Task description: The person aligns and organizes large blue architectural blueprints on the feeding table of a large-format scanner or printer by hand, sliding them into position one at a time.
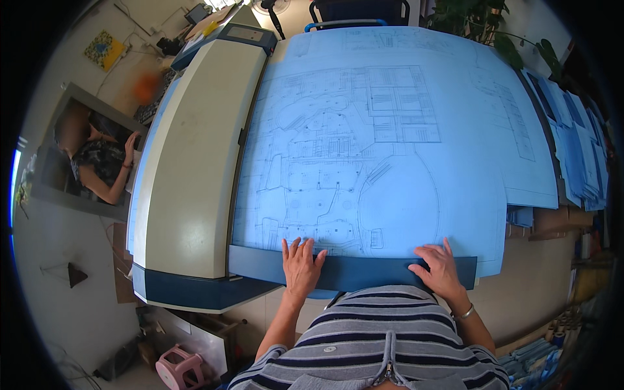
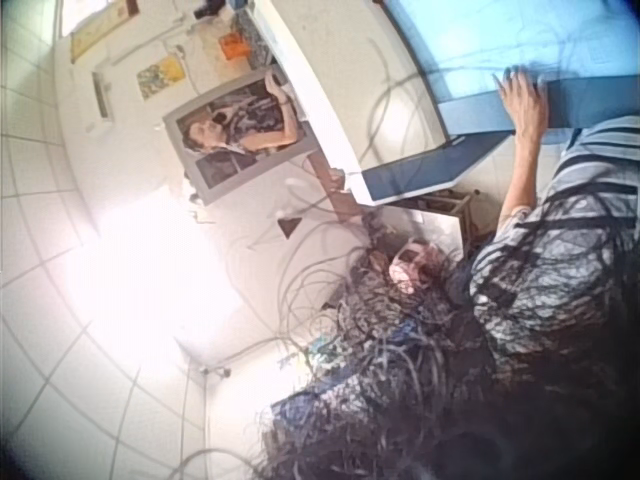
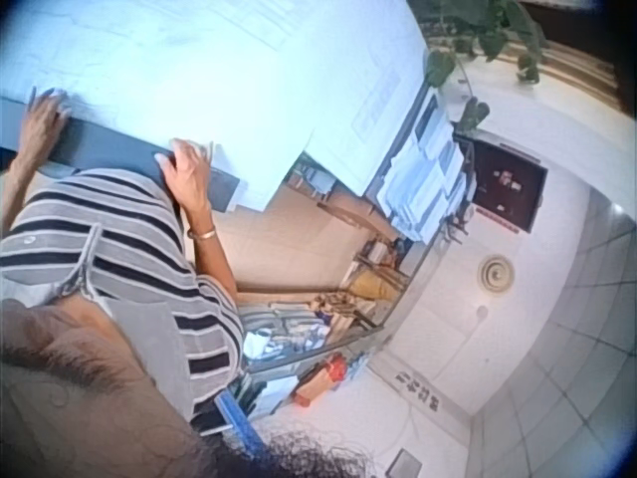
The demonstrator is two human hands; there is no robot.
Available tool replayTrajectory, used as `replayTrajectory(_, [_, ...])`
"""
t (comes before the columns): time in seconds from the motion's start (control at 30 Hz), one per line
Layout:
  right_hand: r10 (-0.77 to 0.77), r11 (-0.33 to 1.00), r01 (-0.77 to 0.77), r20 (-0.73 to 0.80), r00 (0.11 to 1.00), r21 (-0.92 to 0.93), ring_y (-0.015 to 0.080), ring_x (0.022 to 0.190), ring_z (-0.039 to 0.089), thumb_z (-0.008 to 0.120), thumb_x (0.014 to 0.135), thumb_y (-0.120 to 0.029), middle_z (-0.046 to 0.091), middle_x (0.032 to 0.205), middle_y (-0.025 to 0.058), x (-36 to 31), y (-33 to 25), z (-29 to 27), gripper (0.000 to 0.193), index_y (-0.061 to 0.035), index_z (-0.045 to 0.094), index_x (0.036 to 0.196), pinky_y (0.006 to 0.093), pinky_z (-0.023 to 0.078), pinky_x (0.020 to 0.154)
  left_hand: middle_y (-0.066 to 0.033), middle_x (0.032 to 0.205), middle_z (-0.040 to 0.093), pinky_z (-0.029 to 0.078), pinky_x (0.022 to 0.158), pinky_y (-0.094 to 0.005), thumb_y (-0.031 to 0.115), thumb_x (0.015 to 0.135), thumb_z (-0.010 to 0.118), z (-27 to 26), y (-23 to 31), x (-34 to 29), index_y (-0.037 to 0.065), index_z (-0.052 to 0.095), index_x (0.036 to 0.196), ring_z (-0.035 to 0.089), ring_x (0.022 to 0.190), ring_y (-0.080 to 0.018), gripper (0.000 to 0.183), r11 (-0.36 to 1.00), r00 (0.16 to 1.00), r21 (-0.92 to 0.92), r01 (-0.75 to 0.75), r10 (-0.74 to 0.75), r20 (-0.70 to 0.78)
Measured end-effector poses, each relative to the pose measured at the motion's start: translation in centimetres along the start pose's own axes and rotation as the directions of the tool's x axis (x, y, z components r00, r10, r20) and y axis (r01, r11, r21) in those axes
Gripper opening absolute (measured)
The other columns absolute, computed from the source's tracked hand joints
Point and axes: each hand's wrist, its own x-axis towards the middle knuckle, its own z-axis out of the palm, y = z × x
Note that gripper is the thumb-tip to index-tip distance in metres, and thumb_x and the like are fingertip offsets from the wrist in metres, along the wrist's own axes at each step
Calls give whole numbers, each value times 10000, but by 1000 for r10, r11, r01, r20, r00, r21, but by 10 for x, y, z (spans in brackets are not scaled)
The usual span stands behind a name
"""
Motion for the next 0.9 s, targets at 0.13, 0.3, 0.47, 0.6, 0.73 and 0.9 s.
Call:
replayTrajectory(0.13, [-6,1000,6,5,1000,20,311,1221,648,798,898,-398,752,1200,70,-4,7,-4,433,-92,720,1195,626,255,1233,-140,1104,753,235,1235,-629,344,983,707,-8,7,5,30,678,1243,590,1288,-365,409,998,1000,67,13,-13,9])
replayTrajectory(0.3, [2,1000,-2,-10,1000,17,309,1223,648,806,893,-381,749,1203,74,-12,28,-23,435,-86,713,1199,631,257,1230,-139,1066,759,239,1222,-649,368,984,699,3,14,2,30,685,1219,604,1255,-383,413,990,999,132,40,-35,-40])
replayTrajectory(0.47, [33,999,-32,-45,998,28,315,1220,650,818,881,-346,747,1201,85,-34,69,-56,428,-77,706,1195,636,272,1219,-168,1077,754,211,1224,-665,411,1027,640,15,23,1,11,676,1229,585,1271,-413,451,957,990,253,139,-129,-56])
replayTrajectory(0.6, [32,999,-31,-74,997,15,321,1220,648,821,880,-337,744,1205,93,-50,103,-76,429,-76,702,1200,636,278,1216,-181,1182,736,183,1230,-673,427,1031,629,22,56,12,-7,658,1271,555,1316,-433,497,887,960,373,272,-278,-38])
replayTrajectory(0.73, [36,999,-35,-95,995,10,328,1225,644,822,883,-326,742,1212,98,-62,126,-96,427,-72,698,1203,634,280,1216,-174,1325,689,171,1253,-636,437,1053,595,41,113,22,3,631,1335,520,1379,-411,519,927,964,269,261,-267,-15])
replayTrajectory(0.9, [22,1000,-21,-81,997,12,333,1236,636,821,887,-306,735,1226,104,-59,137,-104,426,-64,689,1213,630,279,1217,-143,1348,666,256,1238,-621,216,963,740,62,197,27,36,620,1325,509,1393,-378,422,987,989,-65,-146,145,-19])
